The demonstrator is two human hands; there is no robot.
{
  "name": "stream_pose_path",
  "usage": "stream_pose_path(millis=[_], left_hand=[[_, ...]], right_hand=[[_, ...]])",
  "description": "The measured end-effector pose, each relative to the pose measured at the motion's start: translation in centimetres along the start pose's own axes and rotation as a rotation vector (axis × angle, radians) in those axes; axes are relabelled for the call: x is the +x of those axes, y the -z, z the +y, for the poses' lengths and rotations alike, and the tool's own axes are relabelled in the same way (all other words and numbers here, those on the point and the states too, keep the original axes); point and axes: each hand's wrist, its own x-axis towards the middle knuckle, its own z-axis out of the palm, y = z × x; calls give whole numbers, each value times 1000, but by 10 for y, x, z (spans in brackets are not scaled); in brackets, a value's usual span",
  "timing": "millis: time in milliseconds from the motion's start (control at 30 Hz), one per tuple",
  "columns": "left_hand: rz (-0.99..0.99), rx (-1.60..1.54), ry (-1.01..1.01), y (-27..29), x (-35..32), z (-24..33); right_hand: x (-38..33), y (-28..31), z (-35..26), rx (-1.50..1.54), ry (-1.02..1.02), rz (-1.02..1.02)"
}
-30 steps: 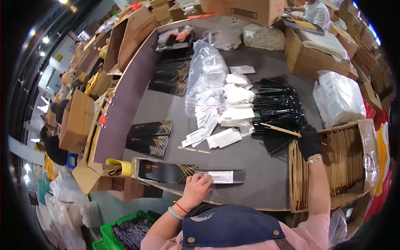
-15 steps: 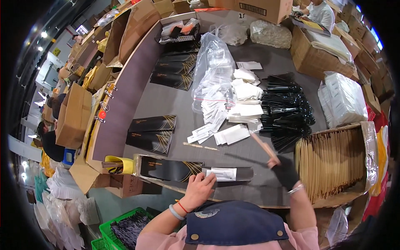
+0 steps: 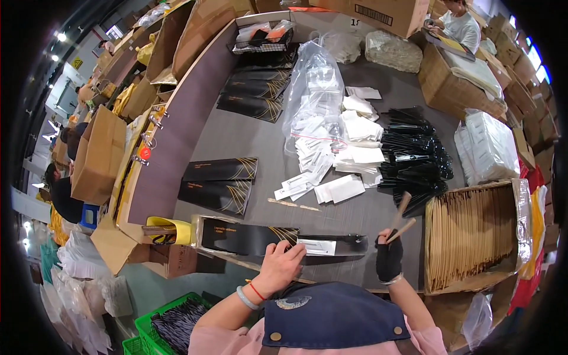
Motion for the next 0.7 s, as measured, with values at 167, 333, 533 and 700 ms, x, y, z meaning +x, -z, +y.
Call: stream_pose_path(millis=[167, 333, 533, 700], left_hand=[[58, -126, 10, -2, 0, -18], [-48, -192, 99, 14, 11, -36], [-3, -227, 43, 6, 15, -43], [62, -218, -29, -14, 43, -13]], right_hand=[[-1, 11, 5, -146, 77, -265], [25, 24, -14, -570, 355, -568], [27, 8, -7, -562, 496, -603], [2, -50, 3, -198, 301, -774]])
